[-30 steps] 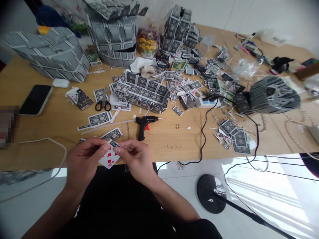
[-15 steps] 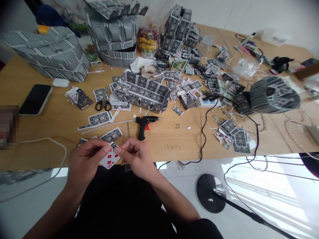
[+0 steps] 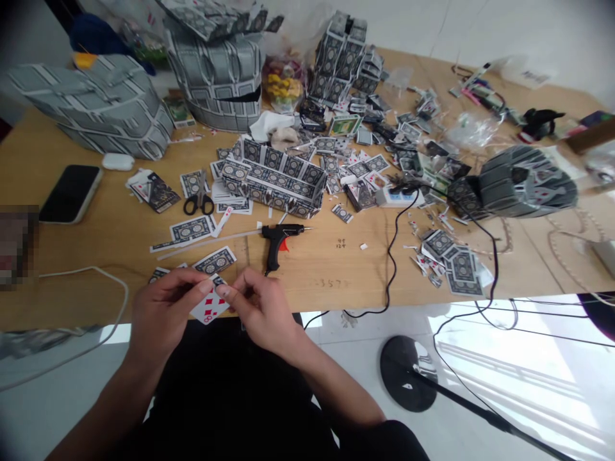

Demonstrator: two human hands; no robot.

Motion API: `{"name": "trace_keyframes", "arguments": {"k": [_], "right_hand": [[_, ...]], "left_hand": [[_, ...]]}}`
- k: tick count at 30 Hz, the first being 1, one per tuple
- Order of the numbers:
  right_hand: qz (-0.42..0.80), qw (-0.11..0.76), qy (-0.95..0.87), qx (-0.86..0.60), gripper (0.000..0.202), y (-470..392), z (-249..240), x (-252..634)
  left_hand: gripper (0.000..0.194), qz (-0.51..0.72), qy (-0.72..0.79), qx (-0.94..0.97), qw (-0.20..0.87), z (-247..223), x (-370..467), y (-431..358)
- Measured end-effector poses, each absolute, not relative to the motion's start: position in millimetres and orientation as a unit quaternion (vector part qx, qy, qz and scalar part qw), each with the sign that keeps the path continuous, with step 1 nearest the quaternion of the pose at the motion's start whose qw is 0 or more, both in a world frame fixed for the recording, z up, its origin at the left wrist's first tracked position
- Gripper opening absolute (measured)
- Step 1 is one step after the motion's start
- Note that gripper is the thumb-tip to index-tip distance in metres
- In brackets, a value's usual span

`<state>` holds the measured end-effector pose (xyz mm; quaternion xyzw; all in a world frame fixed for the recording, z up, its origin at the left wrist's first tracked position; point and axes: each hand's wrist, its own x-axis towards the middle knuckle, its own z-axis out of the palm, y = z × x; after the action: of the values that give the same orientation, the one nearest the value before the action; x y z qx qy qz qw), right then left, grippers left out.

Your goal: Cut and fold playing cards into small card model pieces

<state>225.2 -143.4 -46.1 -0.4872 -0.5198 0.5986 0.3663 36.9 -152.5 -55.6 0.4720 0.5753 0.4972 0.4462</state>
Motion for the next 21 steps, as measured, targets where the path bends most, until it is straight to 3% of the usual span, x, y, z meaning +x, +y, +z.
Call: {"name": "trace_keyframes", "arguments": {"k": [13,21], "right_hand": [[0.576,0.36,-0.579,-0.451,0.038,-143.0,-48.8,231.0],[0.62,0.424,-0.488,-0.445,0.029,-148.7,-48.4,225.3]], "left_hand": [[0.01,0.517,0.592,0.436,0.438,-62.5,33.0,-152.6],[0.009,0.502,0.593,0.439,0.452,-60.0,36.6,-155.1]]}}
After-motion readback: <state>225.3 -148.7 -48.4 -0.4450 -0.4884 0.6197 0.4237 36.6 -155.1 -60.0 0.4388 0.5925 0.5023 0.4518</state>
